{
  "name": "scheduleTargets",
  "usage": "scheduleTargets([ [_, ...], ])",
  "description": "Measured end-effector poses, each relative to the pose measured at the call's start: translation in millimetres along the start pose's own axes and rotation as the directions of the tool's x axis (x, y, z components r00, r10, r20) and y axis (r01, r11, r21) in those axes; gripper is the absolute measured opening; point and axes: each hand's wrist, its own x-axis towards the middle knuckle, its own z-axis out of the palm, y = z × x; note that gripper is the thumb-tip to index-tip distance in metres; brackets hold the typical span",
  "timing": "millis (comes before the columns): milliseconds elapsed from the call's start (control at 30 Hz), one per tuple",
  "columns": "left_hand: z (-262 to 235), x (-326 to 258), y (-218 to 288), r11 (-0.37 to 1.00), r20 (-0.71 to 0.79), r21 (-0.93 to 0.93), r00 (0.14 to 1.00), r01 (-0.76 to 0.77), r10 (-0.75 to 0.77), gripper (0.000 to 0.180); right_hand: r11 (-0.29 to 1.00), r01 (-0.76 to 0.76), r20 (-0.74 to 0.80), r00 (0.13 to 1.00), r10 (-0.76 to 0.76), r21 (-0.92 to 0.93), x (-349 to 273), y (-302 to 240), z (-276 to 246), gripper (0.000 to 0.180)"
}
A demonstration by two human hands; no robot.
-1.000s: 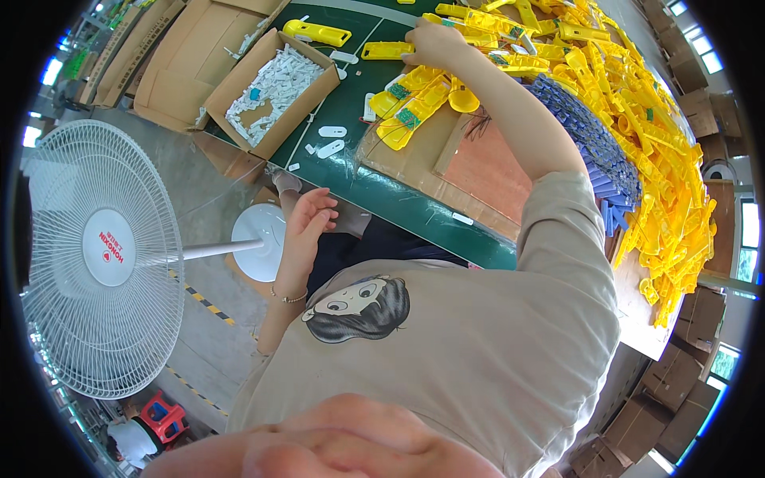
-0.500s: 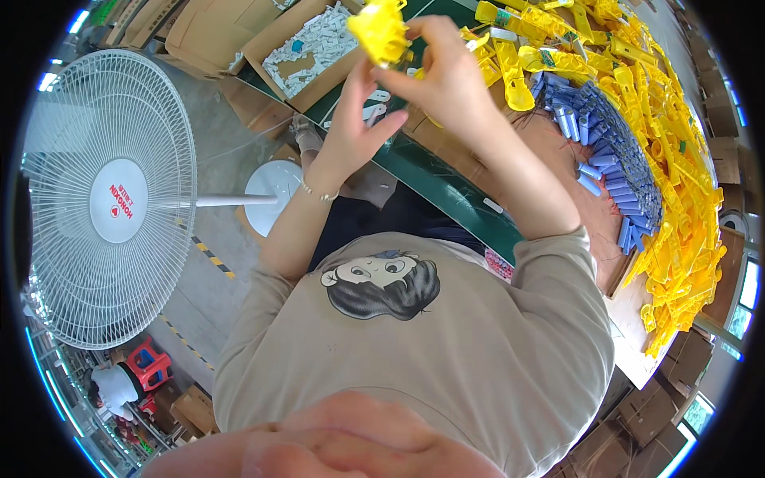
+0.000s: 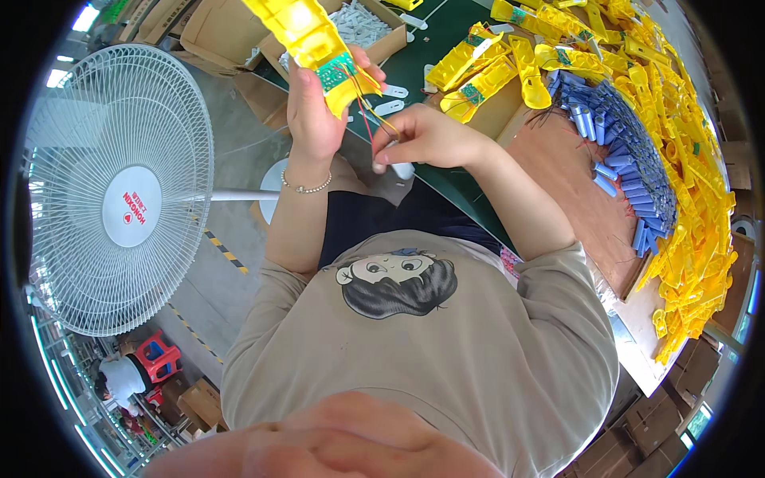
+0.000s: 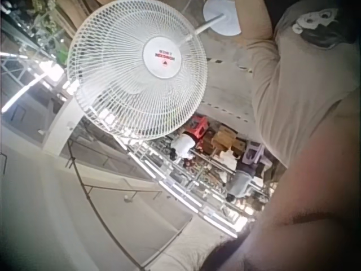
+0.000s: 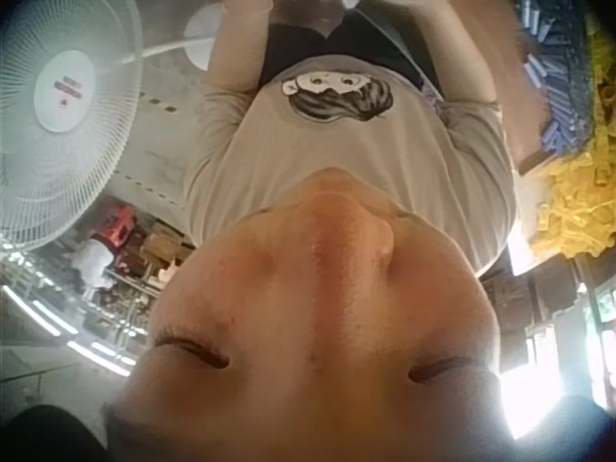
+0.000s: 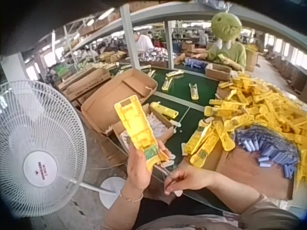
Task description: The person assembles portable flashlights by picking up plastic housings, inserting batteries and small white plastic components into each housing by hand, and fitting the pieces together.
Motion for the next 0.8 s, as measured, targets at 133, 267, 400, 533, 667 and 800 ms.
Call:
scheduleTargets([
  [133, -23.3, -5.6, 0.9, 0.937, -0.03, 0.331, 0.992, -0.11, 0.127, 0.045, 0.996, -0.088, -0.332, 0.938, 0.094, 0.033, -24.6, -8.6, 5.4, 0.017],
  [267, -25.3, -17.9, 1.4, 0.886, -0.105, 0.462, 0.991, -0.027, 0.085, 0.038, 0.933, -0.221, -0.623, 0.782, -0.004, -0.283, -40.3, -29.3, 14.0, 0.022],
  [400, -22.3, -25.2, -5.2, 0.925, -0.175, 0.367, 0.984, 0.099, -0.036, 0.035, 0.824, -0.174, -0.668, 0.684, -0.292, -0.539, -44.3, -36.5, 16.4, 0.031],
  [533, -19.8, -31.4, -4.1, 0.92, -0.168, 0.362, 0.981, 0.153, -0.097, 0.035, 0.86, -0.259, -0.701, 0.698, -0.148, -0.439, -51.8, -37.3, -1.2, 0.032],
  [667, -21.4, -39.3, -3.2, 0.922, -0.181, 0.31, 0.966, 0.233, -0.183, 0.037, 0.904, -0.361, -0.692, 0.713, 0.11, -0.228, -55.6, -36.0, -18.8, 0.03],
  [800, -15.6, -50.7, -6.4, 0.911, -0.21, 0.042, 0.895, 0.41, -0.394, 0.046, 0.849, 0.377, -0.566, 0.817, -0.115, 0.371, -52.7, -11.6, -25.7, 0.025],
])
